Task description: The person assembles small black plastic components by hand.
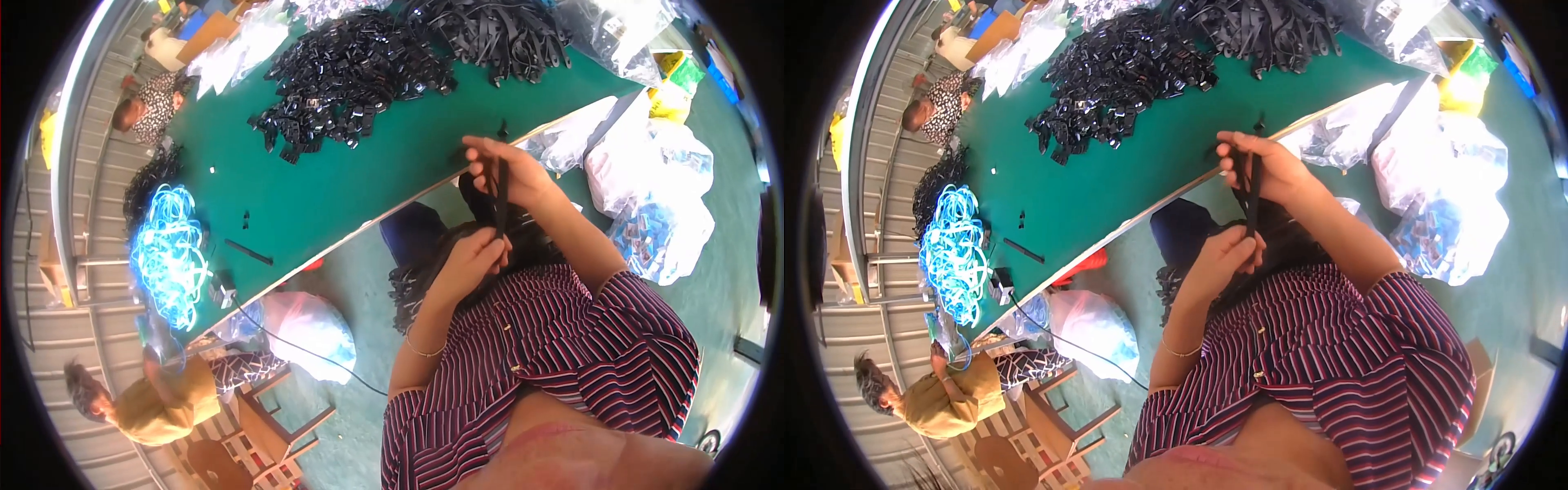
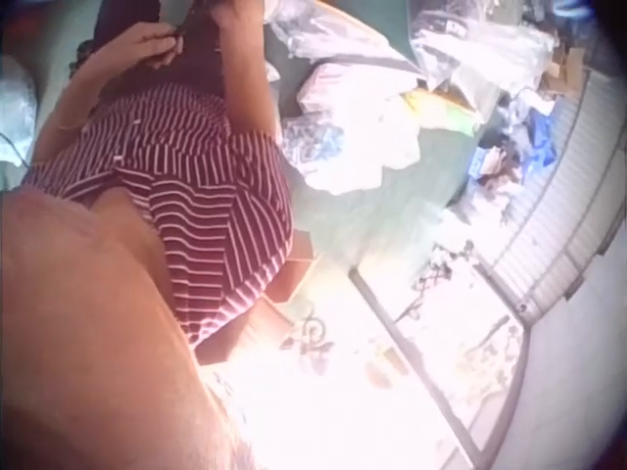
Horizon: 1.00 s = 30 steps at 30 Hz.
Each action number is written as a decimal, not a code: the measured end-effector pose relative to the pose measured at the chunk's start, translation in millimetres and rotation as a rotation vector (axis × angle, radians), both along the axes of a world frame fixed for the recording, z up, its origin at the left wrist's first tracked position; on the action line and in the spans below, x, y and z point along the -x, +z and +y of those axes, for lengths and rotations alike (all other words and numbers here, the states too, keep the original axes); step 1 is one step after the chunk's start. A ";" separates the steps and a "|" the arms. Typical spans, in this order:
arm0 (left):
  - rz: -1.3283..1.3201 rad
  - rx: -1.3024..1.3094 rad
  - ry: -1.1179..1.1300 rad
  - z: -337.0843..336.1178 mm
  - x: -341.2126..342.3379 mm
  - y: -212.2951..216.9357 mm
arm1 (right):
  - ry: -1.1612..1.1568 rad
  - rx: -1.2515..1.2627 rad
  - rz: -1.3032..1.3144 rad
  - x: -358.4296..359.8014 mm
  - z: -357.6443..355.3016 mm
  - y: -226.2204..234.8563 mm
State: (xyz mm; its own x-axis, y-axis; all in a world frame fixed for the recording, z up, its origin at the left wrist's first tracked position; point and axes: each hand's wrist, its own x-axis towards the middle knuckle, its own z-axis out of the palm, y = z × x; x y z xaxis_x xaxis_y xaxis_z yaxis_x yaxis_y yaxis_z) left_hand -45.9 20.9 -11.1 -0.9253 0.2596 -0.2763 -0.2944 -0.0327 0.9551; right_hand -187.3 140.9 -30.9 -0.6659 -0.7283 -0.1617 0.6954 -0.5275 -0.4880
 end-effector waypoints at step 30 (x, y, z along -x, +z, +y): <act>0.342 0.399 0.775 -112.6 109.1 4.6 | -0.056 -0.327 0.644 -26.0 6.9 41.6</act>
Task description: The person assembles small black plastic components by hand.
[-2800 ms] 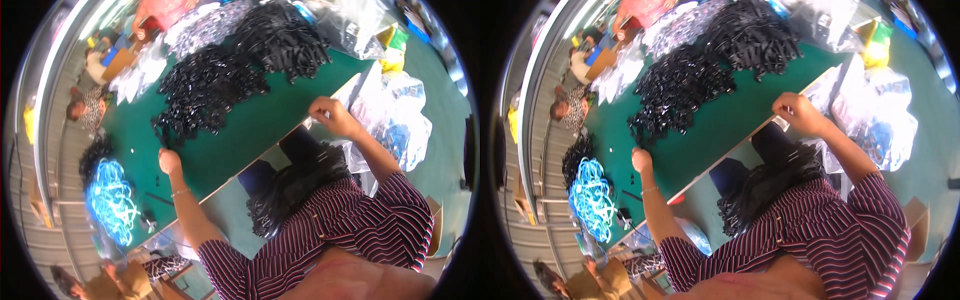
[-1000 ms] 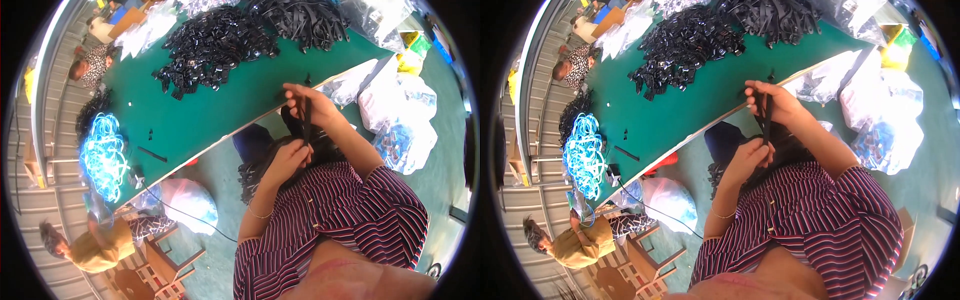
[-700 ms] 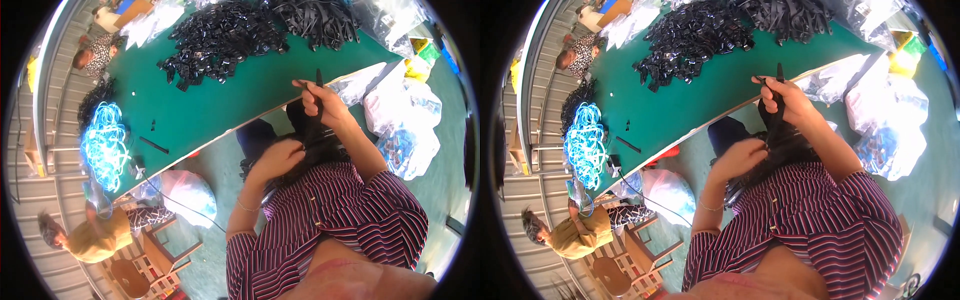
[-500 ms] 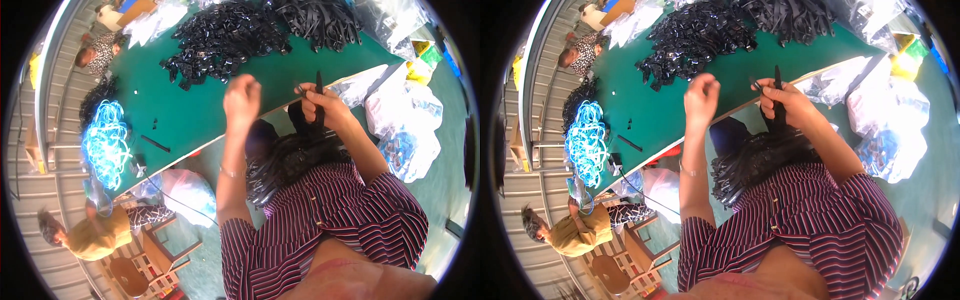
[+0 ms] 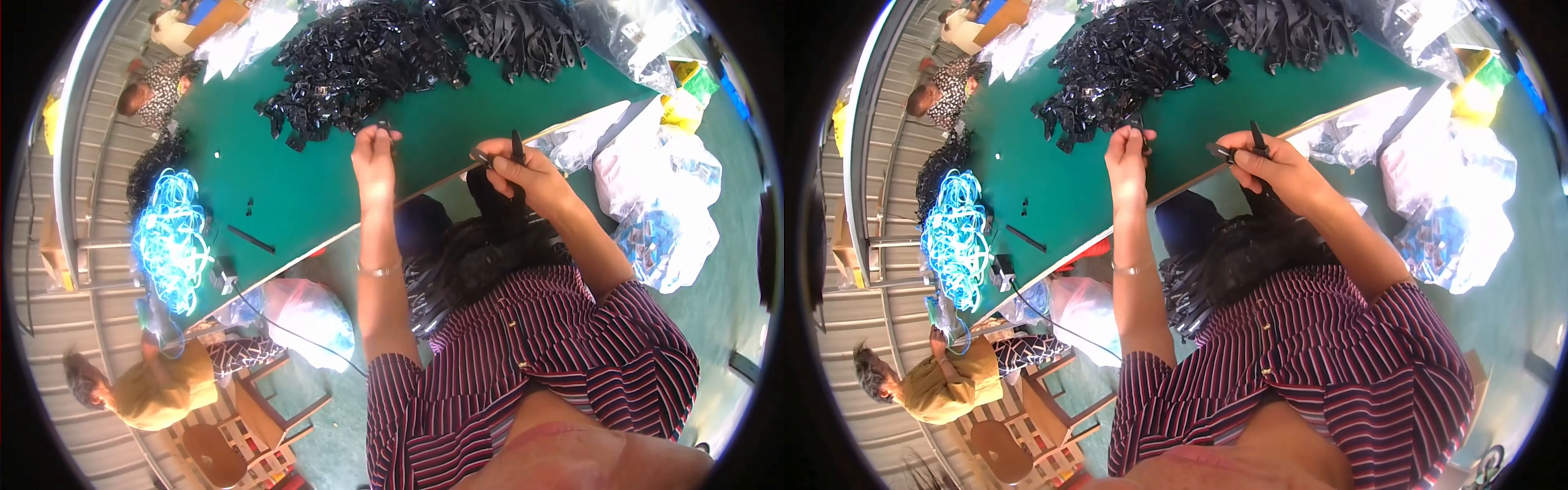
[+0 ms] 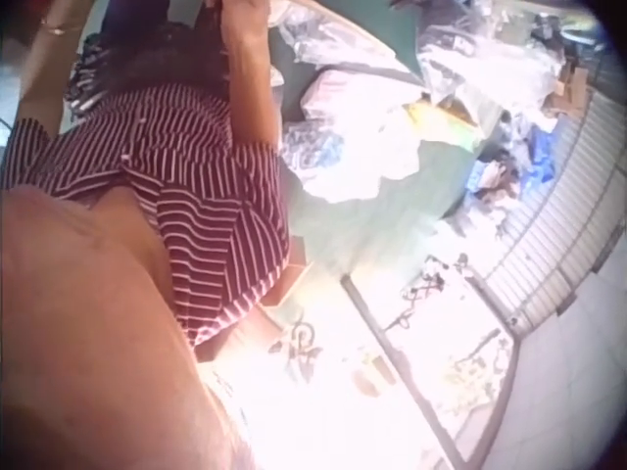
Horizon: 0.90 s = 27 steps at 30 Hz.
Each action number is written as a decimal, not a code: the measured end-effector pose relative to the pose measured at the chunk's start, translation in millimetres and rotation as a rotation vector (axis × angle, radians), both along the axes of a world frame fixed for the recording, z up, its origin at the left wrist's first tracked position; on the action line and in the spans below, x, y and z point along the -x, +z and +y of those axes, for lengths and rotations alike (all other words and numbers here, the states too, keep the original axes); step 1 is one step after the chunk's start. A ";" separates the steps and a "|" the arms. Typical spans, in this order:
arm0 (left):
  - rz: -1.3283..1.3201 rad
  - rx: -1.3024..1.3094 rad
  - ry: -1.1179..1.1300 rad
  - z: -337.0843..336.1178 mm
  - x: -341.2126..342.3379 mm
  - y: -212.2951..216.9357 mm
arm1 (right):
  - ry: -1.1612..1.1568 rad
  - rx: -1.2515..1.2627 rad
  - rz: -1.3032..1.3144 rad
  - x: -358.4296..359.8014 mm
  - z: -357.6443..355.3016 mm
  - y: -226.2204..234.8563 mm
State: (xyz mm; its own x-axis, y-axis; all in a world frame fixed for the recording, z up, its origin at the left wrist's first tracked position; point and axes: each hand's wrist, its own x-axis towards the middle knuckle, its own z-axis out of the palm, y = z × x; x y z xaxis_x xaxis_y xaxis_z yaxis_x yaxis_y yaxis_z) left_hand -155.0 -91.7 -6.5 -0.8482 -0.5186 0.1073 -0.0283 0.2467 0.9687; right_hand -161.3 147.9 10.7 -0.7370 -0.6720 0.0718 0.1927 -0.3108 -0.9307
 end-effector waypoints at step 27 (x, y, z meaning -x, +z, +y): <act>0.416 -1.055 -0.521 86.3 -119.1 3.9 | 0.310 0.080 -0.047 -39.6 -24.9 0.0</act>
State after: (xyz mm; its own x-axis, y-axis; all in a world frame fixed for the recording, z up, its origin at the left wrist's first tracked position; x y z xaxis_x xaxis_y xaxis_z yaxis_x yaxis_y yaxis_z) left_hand -35.9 -5.4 -2.7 -0.9800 -0.1274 0.1530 0.1952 -0.7661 0.6123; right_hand -121.7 123.0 10.7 -0.5015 -0.8589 0.1038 0.3321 -0.3019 -0.8936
